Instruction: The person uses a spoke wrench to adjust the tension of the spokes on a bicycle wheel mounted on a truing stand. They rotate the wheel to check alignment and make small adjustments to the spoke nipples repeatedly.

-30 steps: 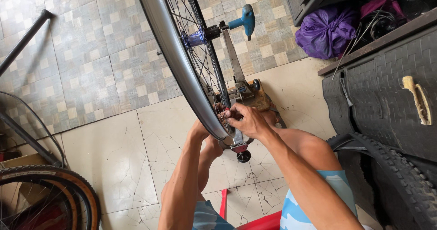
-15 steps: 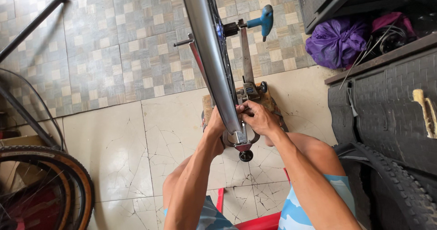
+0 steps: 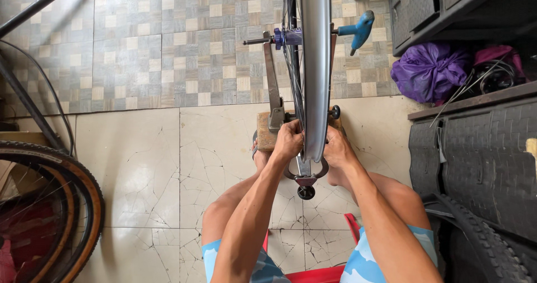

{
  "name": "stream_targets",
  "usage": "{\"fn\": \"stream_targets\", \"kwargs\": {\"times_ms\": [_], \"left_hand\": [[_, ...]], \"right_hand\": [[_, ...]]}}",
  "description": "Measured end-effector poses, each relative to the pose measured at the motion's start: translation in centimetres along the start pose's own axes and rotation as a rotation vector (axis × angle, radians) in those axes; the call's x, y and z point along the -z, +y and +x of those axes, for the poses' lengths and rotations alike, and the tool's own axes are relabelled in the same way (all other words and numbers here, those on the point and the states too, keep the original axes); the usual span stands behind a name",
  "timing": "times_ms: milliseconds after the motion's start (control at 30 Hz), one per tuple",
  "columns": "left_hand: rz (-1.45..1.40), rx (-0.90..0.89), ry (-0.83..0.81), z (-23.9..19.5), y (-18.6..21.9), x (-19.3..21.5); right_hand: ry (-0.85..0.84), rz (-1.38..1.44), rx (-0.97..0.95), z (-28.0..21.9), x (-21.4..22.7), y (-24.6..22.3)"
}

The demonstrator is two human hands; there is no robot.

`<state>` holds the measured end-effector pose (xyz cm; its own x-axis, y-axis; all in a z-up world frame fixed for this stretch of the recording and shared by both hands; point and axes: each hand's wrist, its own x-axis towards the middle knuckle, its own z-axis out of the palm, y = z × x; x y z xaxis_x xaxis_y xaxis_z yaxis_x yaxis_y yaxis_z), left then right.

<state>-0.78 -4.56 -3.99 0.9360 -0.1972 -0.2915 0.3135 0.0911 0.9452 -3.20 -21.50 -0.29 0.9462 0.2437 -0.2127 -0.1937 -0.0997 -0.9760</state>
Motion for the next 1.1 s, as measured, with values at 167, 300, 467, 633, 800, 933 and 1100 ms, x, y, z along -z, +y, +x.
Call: {"fn": "stream_targets", "kwargs": {"times_ms": [167, 300, 467, 633, 800, 933, 1100], "left_hand": [[0.152, 0.039, 0.095, 0.1, -1.0, 0.0], [0.226, 0.087, 0.094, 0.2, -0.3, 1.1], [0.316, 0.18, 0.241, -0.7, 3.4, 2.1], [0.142, 0.149, 0.152, -1.5, 4.5, 2.3], [0.191, 0.011, 0.127, -0.5, 0.6, 3.0], [0.07, 0.081, 0.181, -0.5, -1.0, 4.1], [0.064, 0.033, 0.144, -1.4, 0.9, 4.3]], "right_hand": [[0.037, 0.099, -0.171, -0.1, -0.2, -0.5], [0.03, 0.002, -0.098, -0.6, 0.0, -2.3], [0.033, -0.134, -0.117, -0.4, 0.1, -2.9], [0.128, 0.059, -0.136, -0.3, -0.2, -2.3], [0.316, 0.074, -0.234, 0.1, 0.0, -1.5], [0.298, -0.069, -0.221, 0.7, -0.7, 0.0], [0.175, -0.104, -0.172, 0.9, -1.5, 1.2]]}}
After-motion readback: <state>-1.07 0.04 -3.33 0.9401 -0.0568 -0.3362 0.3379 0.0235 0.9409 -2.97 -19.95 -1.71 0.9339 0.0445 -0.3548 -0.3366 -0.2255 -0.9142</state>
